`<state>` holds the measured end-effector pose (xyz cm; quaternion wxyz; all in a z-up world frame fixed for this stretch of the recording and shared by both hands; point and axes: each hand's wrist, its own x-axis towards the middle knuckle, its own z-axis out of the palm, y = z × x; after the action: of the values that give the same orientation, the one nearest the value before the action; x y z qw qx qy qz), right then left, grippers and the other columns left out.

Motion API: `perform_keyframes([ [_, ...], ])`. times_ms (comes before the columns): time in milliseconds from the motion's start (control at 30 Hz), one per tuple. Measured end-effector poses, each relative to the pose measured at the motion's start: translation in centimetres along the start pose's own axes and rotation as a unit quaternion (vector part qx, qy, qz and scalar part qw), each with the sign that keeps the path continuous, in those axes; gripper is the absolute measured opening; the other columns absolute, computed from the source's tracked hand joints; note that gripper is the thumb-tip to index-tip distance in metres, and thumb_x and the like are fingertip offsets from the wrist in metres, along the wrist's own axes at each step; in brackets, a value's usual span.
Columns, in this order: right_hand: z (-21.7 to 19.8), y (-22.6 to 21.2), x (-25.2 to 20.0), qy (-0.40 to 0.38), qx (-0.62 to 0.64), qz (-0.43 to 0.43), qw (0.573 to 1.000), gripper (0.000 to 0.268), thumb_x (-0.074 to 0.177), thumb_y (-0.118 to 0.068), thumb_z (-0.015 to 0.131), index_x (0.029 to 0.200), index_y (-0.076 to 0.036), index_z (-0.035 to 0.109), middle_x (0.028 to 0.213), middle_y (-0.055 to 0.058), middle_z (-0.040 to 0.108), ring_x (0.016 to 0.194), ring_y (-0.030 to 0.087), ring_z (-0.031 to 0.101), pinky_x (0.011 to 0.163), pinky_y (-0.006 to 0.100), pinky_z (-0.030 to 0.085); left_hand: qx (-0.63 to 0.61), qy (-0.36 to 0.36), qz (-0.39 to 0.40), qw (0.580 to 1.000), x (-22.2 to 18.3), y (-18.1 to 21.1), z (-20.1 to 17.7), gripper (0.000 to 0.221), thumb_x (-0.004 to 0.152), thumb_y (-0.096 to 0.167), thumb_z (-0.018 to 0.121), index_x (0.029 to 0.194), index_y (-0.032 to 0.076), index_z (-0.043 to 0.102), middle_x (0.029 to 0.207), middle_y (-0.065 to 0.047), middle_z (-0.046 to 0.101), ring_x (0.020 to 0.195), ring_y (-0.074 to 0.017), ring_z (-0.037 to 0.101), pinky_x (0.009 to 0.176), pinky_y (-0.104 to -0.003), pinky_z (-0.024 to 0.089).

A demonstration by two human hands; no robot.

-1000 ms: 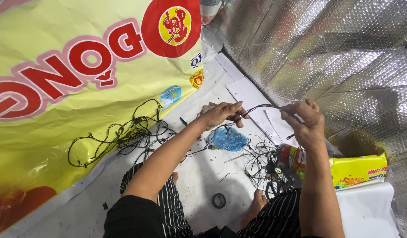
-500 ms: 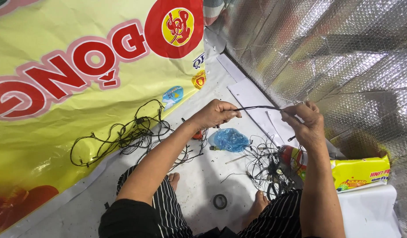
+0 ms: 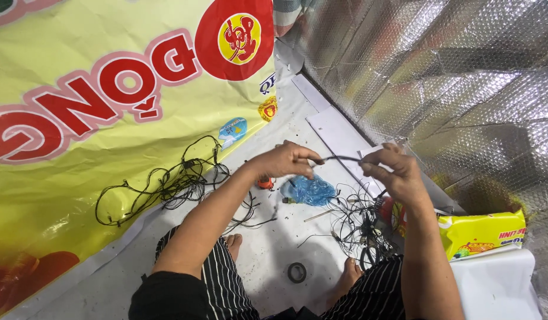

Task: Untangling and repairing thin electrical wires using electrical tape while sitting on the floor.

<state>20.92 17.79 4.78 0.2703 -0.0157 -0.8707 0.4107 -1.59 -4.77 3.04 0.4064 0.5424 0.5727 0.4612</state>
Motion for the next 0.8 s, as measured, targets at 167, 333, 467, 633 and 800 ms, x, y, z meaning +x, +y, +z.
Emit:
perform_keyframes([
  [167,1.5,-2.4,0.5,-0.031,-0.003,-0.017,0.999,0.005,0.091,-0.013,0.074,0.091,-0.011,0.079,0.070,0.010,0.074,0.087,0.030,0.071,0.112,0.064,0.027,-0.015,-0.025,0.054,0.998,0.9,0.6,2.9,0.041,0.099,0.026,0.070,0.132,0.003,0.064,0.090,-0.015,0.075,0.083,-0.0204,0.072,0.079,-0.036,0.058],
  [333,2.1,-3.0,0.7,-0.044,-0.007,-0.041,0.998,0.004,0.089,-0.016,0.077,0.091,-0.012,0.078,0.073,0.006,0.075,0.089,0.028,0.073,0.112,0.065,0.028,-0.186,0.027,0.055,0.981,1.8,0.0,5.3,0.035,0.109,0.034,0.055,0.107,0.003,0.071,0.067,-0.009,0.066,0.063,-0.0155,0.070,0.057,-0.026,0.057],
  [467,1.9,-0.8,0.2,-0.072,0.012,-0.027,0.997,0.013,0.091,-0.018,0.075,0.102,-0.014,0.079,0.083,0.007,0.078,0.094,0.026,0.073,0.112,0.065,0.028,-0.200,0.046,0.076,0.976,1.3,1.8,5.6,0.024,0.105,0.017,0.060,0.101,-0.003,0.073,0.052,0.002,0.046,0.046,0.0001,0.038,0.041,-0.015,0.029],
  [633,0.6,-2.0,0.5,-0.086,0.159,-0.001,0.983,0.035,0.103,-0.024,0.055,0.124,0.000,0.070,0.106,0.027,0.075,0.111,0.042,0.067,0.107,0.068,0.035,-0.182,0.051,0.078,0.979,0.5,3.3,4.9,0.021,0.102,0.013,0.062,0.096,-0.004,0.074,0.046,0.007,0.042,0.044,0.0039,0.034,0.041,-0.012,0.023],
  [800,0.1,-0.7,0.4,-0.147,0.172,0.064,0.972,0.048,0.099,-0.029,0.054,0.130,0.007,0.064,0.110,0.031,0.072,0.113,0.048,0.065,0.105,0.068,0.039,-0.172,0.084,0.081,0.978,0.4,2.9,3.9,0.017,0.098,0.010,0.066,0.093,-0.004,0.074,0.043,0.003,0.041,0.042,0.0014,0.033,0.042,-0.015,0.023],
])
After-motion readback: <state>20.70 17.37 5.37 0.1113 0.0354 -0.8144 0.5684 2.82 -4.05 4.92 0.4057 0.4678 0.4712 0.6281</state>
